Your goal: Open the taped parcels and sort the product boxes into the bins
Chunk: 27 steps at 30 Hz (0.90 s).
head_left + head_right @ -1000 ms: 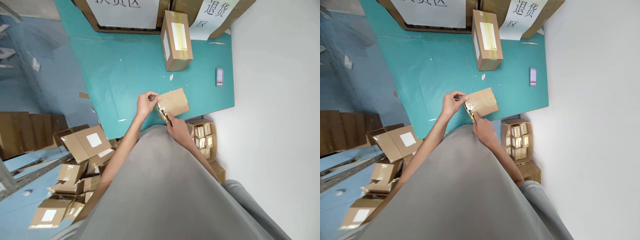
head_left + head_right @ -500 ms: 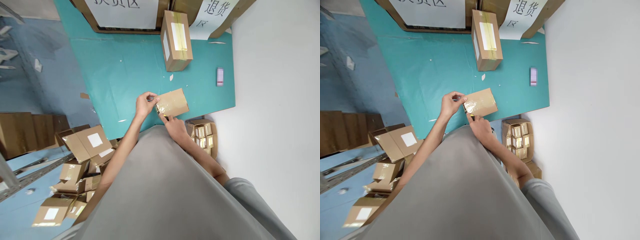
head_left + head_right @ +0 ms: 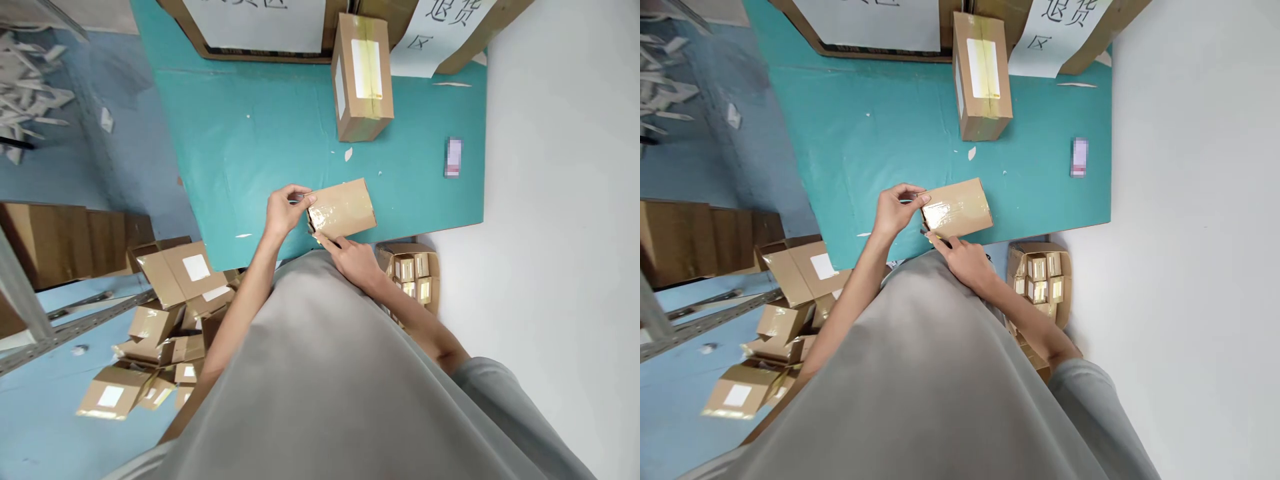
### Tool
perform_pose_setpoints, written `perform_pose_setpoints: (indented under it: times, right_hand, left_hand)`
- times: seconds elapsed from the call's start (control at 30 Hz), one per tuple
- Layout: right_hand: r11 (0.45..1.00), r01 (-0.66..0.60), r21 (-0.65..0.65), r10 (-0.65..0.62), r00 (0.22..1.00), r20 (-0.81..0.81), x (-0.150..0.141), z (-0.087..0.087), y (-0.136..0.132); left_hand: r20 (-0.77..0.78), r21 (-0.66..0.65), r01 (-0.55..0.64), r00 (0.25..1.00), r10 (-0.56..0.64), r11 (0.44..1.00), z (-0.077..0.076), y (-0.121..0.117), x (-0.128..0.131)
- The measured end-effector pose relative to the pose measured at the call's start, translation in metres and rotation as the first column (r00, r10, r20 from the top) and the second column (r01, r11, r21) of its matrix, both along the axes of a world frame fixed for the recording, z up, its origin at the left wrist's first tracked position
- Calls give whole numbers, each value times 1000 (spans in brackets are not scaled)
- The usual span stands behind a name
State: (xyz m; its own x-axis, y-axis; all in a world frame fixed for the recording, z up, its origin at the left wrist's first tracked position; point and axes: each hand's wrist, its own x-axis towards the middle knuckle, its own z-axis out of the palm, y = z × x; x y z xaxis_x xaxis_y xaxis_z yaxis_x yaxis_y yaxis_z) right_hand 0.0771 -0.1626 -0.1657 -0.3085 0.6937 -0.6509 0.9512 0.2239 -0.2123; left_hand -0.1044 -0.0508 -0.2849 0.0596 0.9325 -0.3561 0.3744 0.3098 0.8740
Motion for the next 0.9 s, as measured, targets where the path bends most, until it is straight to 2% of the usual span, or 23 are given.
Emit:
perform_pose_setpoints:
  times: [0.07,0.13,0.23,0.3,0.4,0.5,0.73,0.9]
  right_hand:
    - [993,108,43,-108,994,9,18,4,-1]
    - [964,241,115,-247,969,34,41,6,0]
    - [875,428,228,-449,892,47,74,0,6]
    - [829,497,256,-515,857,3,89,-7,11]
    - [824,519,228,-511,854,-96,98,-16,13]
    - [841,505,193,-493,863,-110,95,-19,9]
    - [873,469,133,-469,883,-30,85,-19,10]
    - [854,504,125,-508,861,0,81,-16,21]
  left_hand:
    - [-35,6,4,999,-4,1000,3,-1,0]
    - [-86,72,19,996,-12,997,8,-4,5]
    - [-160,233,78,986,-41,969,22,-11,27]
    - [-188,295,161,976,-108,942,31,-16,50]
    - [-194,321,306,948,-254,896,37,-23,83]
    - [-194,318,385,921,-338,866,33,-26,99]
    - [-188,317,403,914,-359,859,22,-23,94]
    - [-244,389,429,901,-358,815,16,-24,94]
